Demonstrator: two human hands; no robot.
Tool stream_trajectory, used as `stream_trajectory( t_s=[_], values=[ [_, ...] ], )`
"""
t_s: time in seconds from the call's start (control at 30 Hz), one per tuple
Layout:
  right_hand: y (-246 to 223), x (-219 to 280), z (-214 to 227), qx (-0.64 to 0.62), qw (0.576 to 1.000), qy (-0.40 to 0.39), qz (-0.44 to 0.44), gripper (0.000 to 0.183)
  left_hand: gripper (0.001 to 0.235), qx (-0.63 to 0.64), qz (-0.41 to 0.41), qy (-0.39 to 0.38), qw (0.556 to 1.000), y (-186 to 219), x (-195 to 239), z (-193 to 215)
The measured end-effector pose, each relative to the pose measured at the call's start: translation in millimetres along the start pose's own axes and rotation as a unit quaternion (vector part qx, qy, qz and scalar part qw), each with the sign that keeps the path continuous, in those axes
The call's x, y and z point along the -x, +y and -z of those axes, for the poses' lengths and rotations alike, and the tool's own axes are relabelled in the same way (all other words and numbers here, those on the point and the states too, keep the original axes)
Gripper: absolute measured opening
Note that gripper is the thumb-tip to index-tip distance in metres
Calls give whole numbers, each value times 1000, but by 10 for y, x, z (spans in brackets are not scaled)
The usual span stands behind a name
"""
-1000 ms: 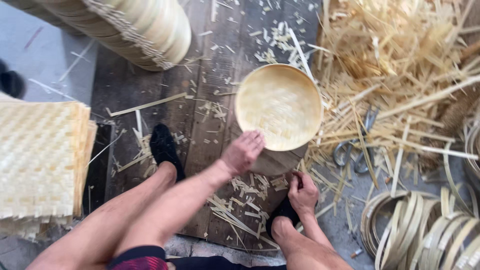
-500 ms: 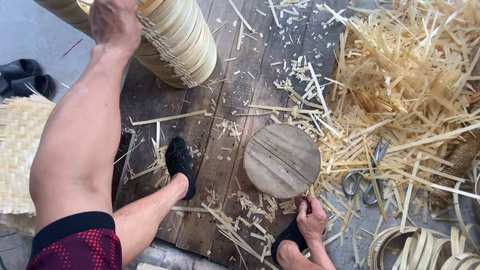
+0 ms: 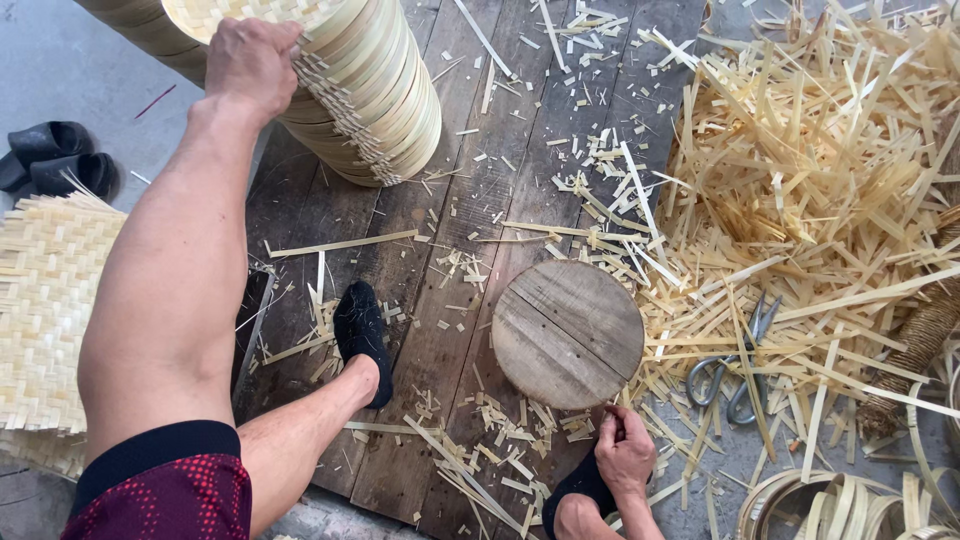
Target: The person fits circular bamboo rings over woven bases, uses a wooden block to press them into place, and trims the excess woven strips using large shears.
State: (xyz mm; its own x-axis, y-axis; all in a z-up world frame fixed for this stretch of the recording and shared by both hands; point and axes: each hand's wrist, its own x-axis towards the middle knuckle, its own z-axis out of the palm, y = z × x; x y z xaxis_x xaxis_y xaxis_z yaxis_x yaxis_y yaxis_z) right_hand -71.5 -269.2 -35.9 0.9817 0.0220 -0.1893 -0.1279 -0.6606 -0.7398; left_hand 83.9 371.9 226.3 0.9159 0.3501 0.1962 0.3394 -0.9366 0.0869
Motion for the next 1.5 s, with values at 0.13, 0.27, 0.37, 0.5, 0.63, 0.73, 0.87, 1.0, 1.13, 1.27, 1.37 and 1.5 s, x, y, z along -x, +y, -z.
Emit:
stream_trajectory(
  t_s=[0.13, 0.27, 0.37, 0.5, 0.63, 0.73, 0.87, 1.0, 1.13, 1.27, 1.37, 1.5],
  values=[
    [33, 6, -1, -21, 999, 13, 40, 15, 50, -120, -133, 98, 979, 31, 181, 52],
    [59, 13, -9, -7, 1000, 6, 9, 16, 72, -105, -18, -29, 994, -130, 1125, 265],
    [89, 9, -21, 1, 1000, 9, 19, 16, 133, -121, 259, -278, 917, -437, 2105, 379],
    [112, 3, -37, 6, 1000, 6, 15, 16, 117, -157, 346, -364, 851, -981, 3177, 184],
    [138, 2, -33, 9, 999, 12, 43, 17, 55, -50, 298, -270, 914, -1399, 3536, 178],
    [153, 18, -43, -13, 1000, 3, 13, 16, 28, -83, 241, -185, 949, -1457, 3532, 417],
    [190, 8, -39, -7, 999, 9, 47, 16, 27, -135, 219, -15, 966, -1150, 3381, 793],
    [224, 10, -62, -28, 999, 4, 46, 16, 21, 35, 229, 45, 972, -783, 3347, 732],
    [240, 11, -45, -29, 998, 4, 60, 16, 18, -12, 210, -1, 978, -620, 3141, 867],
    [282, 10, -61, -40, 998, -2, 54, 15, 16, -128, 119, -113, 978, 19, 2789, 1349],
    [371, 1, -92, -87, 995, 4, 51, 15, 15, -132, -40, -174, 975, 884, 2604, 1586],
    [391, -191, 91, -259, 964, -29, -44, 35, 14, -47, -311, -191, 930, 2016, 2543, 1111]
  ],
)
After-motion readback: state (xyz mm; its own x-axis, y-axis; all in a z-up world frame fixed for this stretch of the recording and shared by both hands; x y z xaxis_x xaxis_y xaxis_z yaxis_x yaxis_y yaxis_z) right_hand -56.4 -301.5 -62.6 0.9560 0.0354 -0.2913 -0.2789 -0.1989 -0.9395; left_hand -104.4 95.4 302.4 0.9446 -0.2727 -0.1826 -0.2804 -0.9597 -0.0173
